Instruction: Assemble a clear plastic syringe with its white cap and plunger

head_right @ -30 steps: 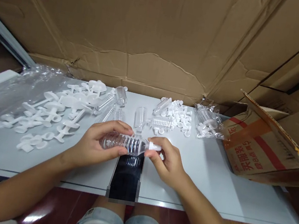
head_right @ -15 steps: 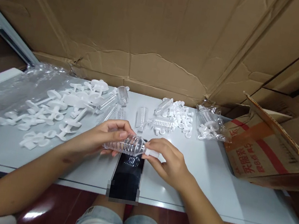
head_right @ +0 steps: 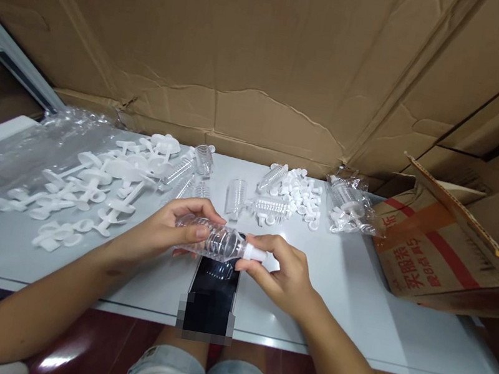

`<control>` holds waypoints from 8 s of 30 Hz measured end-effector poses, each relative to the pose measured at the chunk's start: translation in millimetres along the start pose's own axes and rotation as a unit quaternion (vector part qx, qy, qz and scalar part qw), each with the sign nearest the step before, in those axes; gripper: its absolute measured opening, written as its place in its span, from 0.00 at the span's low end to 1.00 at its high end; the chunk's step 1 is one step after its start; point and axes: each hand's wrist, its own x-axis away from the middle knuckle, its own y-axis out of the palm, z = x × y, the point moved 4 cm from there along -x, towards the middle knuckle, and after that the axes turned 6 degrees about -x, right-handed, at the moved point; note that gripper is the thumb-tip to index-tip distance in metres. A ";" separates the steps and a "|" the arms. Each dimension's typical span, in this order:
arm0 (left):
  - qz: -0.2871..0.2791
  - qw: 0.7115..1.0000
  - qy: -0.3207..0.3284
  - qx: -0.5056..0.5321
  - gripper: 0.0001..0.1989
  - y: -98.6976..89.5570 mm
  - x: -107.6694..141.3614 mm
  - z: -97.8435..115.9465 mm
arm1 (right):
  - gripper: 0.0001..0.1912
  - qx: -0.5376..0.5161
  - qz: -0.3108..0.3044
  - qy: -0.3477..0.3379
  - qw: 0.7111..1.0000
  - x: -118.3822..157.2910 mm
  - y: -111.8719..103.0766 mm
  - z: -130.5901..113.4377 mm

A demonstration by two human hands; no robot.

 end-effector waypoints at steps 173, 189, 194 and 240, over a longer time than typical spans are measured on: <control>-0.024 0.990 0.131 -0.049 0.16 21.5 1.7 -4.8 | 0.25 0.162 -0.015 -0.144 0.976 -3.4 -2.1 -6.4; 0.103 0.858 0.361 -0.351 0.19 28.1 9.9 -0.2 | 0.22 -0.016 -0.029 0.160 0.987 -2.0 12.4 17.4; 0.124 0.717 0.465 -0.504 0.23 31.3 18.9 4.2 | 0.24 -0.086 -0.022 0.240 0.967 -0.2 16.9 20.8; 0.168 0.708 0.486 -0.483 0.20 31.1 16.4 -6.2 | 0.22 -0.068 0.010 0.354 0.933 3.3 17.3 33.7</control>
